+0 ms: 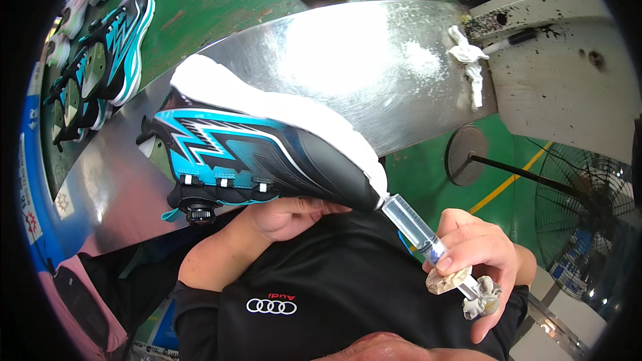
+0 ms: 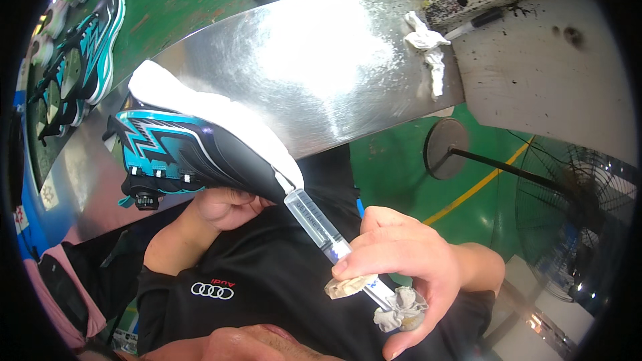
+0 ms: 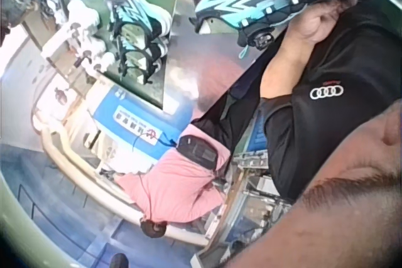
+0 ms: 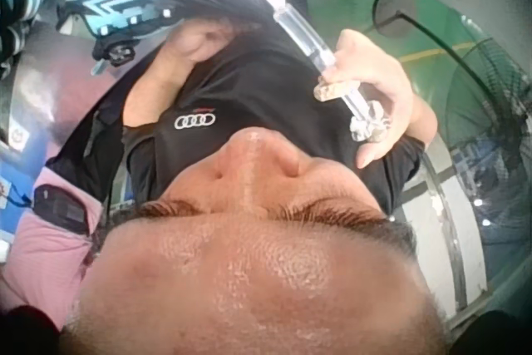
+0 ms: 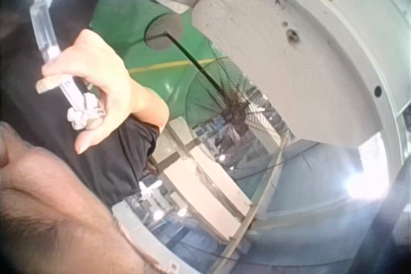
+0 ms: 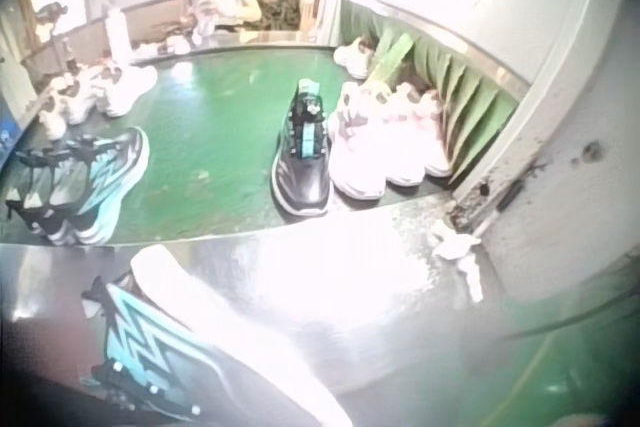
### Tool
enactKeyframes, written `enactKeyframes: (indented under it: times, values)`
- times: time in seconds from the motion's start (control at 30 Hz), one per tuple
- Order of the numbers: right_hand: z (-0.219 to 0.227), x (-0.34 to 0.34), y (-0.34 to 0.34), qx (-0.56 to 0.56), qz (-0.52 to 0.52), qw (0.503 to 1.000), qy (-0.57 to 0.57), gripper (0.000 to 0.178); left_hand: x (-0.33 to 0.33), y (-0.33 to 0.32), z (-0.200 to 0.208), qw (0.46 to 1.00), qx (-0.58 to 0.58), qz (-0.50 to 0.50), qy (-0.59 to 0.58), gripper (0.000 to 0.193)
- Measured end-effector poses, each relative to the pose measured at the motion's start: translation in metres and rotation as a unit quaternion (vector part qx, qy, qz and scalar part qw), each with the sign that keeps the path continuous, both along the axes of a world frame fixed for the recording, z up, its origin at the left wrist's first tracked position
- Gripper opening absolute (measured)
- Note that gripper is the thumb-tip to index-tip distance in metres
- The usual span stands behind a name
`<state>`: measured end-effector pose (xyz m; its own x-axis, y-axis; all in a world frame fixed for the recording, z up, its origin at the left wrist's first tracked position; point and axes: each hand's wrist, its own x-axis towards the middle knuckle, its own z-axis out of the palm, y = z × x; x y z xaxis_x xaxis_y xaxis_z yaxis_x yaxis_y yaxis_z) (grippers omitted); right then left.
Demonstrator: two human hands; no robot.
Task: The person takes shoes one at a time from a conveyor belt, applies liquid along their sole seams using a syringe, and places the shoes back onto the conveyor belt.
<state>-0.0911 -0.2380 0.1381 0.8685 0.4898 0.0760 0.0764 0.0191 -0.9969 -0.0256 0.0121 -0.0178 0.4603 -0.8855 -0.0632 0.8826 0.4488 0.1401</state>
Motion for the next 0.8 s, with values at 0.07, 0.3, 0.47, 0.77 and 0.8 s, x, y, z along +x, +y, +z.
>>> enactKeyframes:
  times: [0.07, 0.3, 0.47, 0.77, 0.8]
  values:
    - [-0.001, -0.004, -0.005, -0.007, -0.007, 1.000, -0.020, 0.081, 0.006, -0.010, 0.006, 1.000, -0.005, 0.017, -0.010, 0.038]
    - [-0.002, -0.006, -0.010, -0.056, -0.042, 0.994, -0.082, 0.075, 0.017, -0.028, 0.002, 0.999, 0.004, 0.033, 0.001, 0.027]
    - [-0.002, -0.007, -0.004, -0.098, -0.058, 0.985, -0.126, 0.075, 0.020, -0.036, -0.010, 0.999, 0.021, 0.032, -0.006, 0.021]
    - [-0.015, -0.006, 0.011, -0.173, -0.088, 0.950, -0.247, 0.061, 0.034, -0.042, 0.023, 0.998, 0.011, 0.058, 0.004, 0.024]
    - [-0.018, -0.006, 0.013, -0.174, -0.086, 0.949, -0.248, 0.061, 0.034, -0.044, 0.025, 0.998, 0.009, 0.059, 0.004, 0.024]
